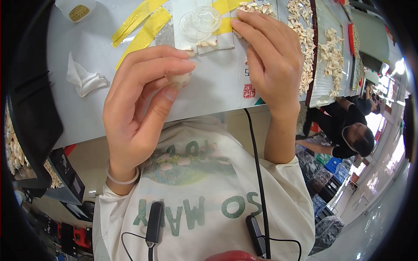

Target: The person assembles small plastic toy parts by hand, gluing components together at a workbench.

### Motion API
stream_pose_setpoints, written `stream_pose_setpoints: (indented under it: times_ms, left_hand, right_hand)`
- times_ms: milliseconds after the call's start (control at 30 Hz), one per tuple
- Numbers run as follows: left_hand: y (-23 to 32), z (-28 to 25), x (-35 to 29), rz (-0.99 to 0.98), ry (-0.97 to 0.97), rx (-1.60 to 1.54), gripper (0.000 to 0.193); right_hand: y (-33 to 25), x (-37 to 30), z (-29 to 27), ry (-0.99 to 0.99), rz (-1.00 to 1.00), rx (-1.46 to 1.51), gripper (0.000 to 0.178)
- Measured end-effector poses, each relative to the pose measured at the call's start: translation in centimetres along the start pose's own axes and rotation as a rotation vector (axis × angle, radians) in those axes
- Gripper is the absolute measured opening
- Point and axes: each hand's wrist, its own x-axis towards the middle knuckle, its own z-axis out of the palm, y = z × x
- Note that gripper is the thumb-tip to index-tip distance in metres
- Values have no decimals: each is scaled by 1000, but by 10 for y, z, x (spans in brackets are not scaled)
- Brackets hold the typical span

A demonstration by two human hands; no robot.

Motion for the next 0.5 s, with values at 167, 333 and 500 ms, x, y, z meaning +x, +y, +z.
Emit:
stream_pose_setpoints:
  times_ms: [167, 333, 500]
  left_hand:
    - [1, -2, -1, -22, -4, 26, 20]
    - [2, 0, 0, -30, 2, -1, 21]
    - [1, 0, -1, -45, 34, -35, 22]
  right_hand:
    - [2, 4, -7, 81, 108, 121, 29]
    - [24, 8, 34, 543, -187, 688, 27]
    - [-17, 27, -27, -109, 450, 250, 24]
